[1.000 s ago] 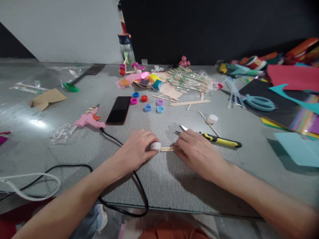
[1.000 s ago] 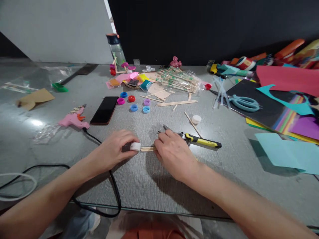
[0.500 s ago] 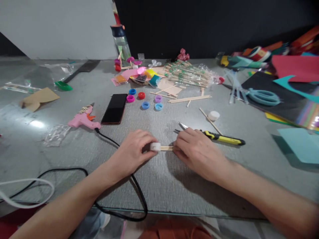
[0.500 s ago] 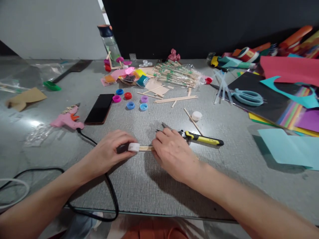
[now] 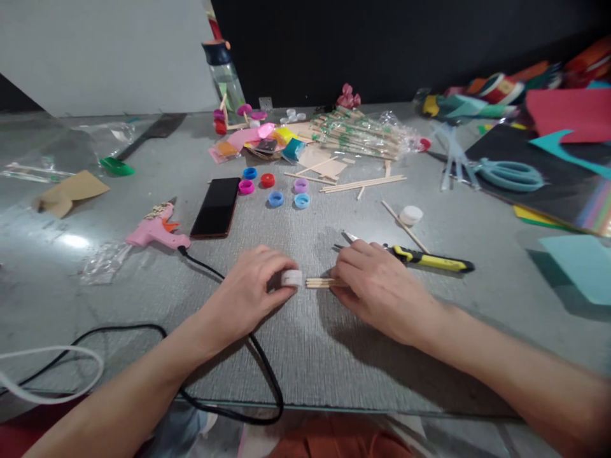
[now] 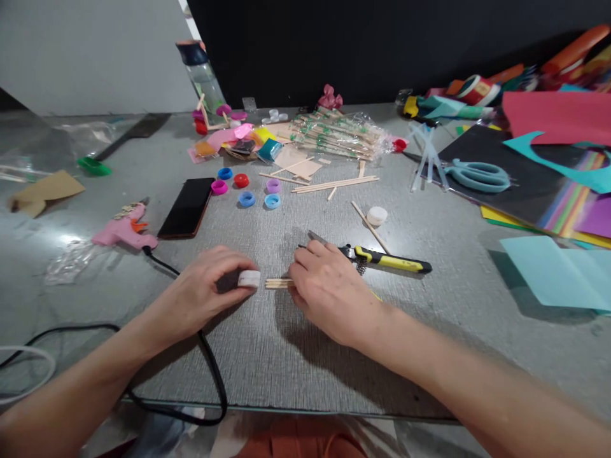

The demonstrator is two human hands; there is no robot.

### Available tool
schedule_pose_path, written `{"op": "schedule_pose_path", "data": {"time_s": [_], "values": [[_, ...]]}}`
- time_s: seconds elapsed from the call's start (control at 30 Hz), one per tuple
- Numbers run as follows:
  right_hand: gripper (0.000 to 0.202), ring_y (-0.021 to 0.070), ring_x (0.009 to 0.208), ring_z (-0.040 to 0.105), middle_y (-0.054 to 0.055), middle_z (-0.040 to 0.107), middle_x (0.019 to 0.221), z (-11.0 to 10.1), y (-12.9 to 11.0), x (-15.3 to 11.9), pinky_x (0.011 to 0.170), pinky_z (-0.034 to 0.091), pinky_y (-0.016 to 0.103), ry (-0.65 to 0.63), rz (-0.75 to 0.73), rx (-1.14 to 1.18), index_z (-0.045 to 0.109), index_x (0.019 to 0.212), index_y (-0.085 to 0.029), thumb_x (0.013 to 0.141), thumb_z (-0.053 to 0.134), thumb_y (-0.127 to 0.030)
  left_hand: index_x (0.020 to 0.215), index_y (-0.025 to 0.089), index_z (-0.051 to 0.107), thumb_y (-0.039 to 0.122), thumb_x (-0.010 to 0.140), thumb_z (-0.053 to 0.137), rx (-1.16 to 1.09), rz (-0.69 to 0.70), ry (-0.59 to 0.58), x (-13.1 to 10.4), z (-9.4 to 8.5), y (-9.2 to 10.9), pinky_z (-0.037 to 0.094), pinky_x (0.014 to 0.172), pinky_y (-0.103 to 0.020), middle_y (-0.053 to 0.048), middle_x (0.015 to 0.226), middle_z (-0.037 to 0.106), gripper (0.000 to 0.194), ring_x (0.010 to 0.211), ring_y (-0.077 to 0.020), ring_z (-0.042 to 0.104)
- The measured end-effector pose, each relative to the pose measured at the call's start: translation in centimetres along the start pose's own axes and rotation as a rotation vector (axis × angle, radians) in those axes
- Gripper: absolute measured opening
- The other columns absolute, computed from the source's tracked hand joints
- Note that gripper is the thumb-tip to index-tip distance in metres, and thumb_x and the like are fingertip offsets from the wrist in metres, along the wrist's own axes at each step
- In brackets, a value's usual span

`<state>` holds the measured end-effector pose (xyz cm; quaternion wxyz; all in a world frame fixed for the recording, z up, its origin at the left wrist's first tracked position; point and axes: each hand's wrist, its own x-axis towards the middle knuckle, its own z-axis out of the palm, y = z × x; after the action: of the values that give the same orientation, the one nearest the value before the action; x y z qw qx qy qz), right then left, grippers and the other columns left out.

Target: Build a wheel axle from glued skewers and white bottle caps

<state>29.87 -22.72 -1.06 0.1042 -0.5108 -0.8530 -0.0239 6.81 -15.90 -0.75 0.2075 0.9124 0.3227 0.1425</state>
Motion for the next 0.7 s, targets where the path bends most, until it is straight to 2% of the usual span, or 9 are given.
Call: {"op": "schedule_pose_path", "data": {"time_s": [0.23,0.47,0.7], "values": [[0.011,0.0248,0.084,0.052,0.006,0.062,0.084,-0.01,-0.01,-0.25,0.073,0.037,0.039,0.054,-0.019,0.003,0.063,0.082,-0.017,0.092,0.065,-0.021,0.1,0.02,0.063,0.025,0.092,0.069,0.015,0.015,0.004,-0.14,0.25,0.35,0.044,0.086,-0.038,-0.002,0.098,0.068,0.011,0.095,-0.0219,0.057],[0.015,0.0241,0.081,0.052,0.007,0.061,0.083,0.36,-0.04,-0.31,0.074,0.04,0.039,0.042,0.003,0.039,0.063,0.08,-0.016,0.094,0.061,-0.02,0.1,0.021,0.066,0.022,0.093,0.068,0.007,-0.012,-0.002,-0.29,0.36,0.8,0.044,0.087,-0.038,-0.002,0.1,0.065,0.007,0.097,-0.0206,0.058],[0.011,0.0244,0.083,0.053,0.008,0.062,0.085,0.22,0.0,-0.45,0.074,0.041,0.038,0.07,0.012,0.079,0.064,0.081,-0.015,0.092,0.064,-0.018,0.1,0.02,0.066,0.023,0.092,0.071,-0.083,-0.029,0.024,-0.37,0.24,0.76,0.044,0.088,-0.035,-0.001,0.1,0.066,0.01,0.098,-0.0194,0.058]]}}
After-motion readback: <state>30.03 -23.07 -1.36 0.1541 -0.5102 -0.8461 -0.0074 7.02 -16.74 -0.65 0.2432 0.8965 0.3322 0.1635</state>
